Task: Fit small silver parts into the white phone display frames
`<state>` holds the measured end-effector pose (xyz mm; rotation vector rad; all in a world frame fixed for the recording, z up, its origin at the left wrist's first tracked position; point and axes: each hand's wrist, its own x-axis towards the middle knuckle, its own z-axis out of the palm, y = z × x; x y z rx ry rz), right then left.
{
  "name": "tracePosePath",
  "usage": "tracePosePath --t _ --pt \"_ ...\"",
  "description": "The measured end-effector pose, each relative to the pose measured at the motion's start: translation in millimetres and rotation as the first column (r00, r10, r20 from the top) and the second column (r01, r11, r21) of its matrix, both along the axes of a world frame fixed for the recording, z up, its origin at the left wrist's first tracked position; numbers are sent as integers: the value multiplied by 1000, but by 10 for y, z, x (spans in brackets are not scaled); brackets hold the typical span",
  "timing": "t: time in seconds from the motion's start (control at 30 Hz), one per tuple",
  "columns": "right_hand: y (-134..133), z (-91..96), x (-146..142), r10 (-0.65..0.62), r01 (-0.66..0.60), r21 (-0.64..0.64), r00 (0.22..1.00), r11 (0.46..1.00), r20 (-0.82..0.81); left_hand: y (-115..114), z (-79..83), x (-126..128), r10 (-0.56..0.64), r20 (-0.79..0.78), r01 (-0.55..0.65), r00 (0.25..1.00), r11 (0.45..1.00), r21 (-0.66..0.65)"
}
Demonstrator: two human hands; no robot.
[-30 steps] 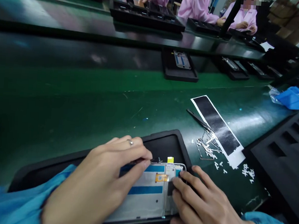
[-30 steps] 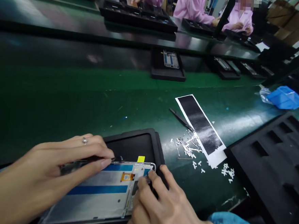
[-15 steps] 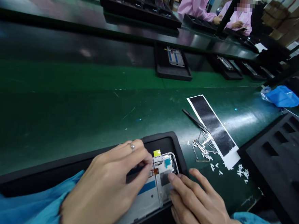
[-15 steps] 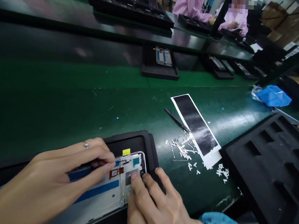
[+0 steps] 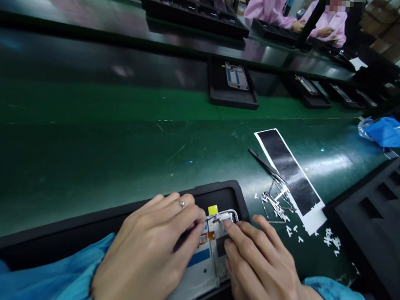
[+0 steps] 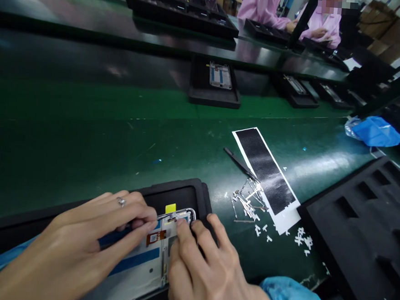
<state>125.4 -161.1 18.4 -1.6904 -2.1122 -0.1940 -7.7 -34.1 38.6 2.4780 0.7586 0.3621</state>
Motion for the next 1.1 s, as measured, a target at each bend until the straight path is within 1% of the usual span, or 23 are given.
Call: tracePosePath --t 0.17,0.27,0.4,0.47,0.6,0.7,0.77,0.83,0.97,1.1 --pt "21 -29 -20 14 -14 6 1000 1000 22 -24 -31 -58 77 72 -75 994 997 -36" --pt "28 -42 -34 16 -16 2 1000 1000 19 -28 -31 -86 88 94 -86 992 996 -26" --pt "30 -70 -42 6 -6 8 1000 1000 -4 -7 -9 -69 64 99 -65 993 998 6" --pt "29 -90 -44 -2 3 32 1000 999 -26 10 3 -42 33 101 -37 994 999 40" --pt "31 -116 -47 -17 22 91 998 996 -57 34 16 12 -49 98 31 994 983 178" --pt "48 -101 -48 -22 25 97 999 995 -32 25 -9 20 -62 109 32 992 966 257" --pt "65 -84 -48 -15 16 107 1000 994 -9 7 -47 4 -27 115 -3 993 968 252" --pt "78 -75 -48 -14 13 115 1000 993 11 -11 -91 -20 -13 109 -12 994 974 225" --pt "87 -78 -48 -7 2 146 999 989 33 -23 -158 -71 -55 117 27 992 974 224" --pt "101 -74 -49 1 -9 183 999 983 44 -27 -192 -104 -59 120 27 991 967 253"
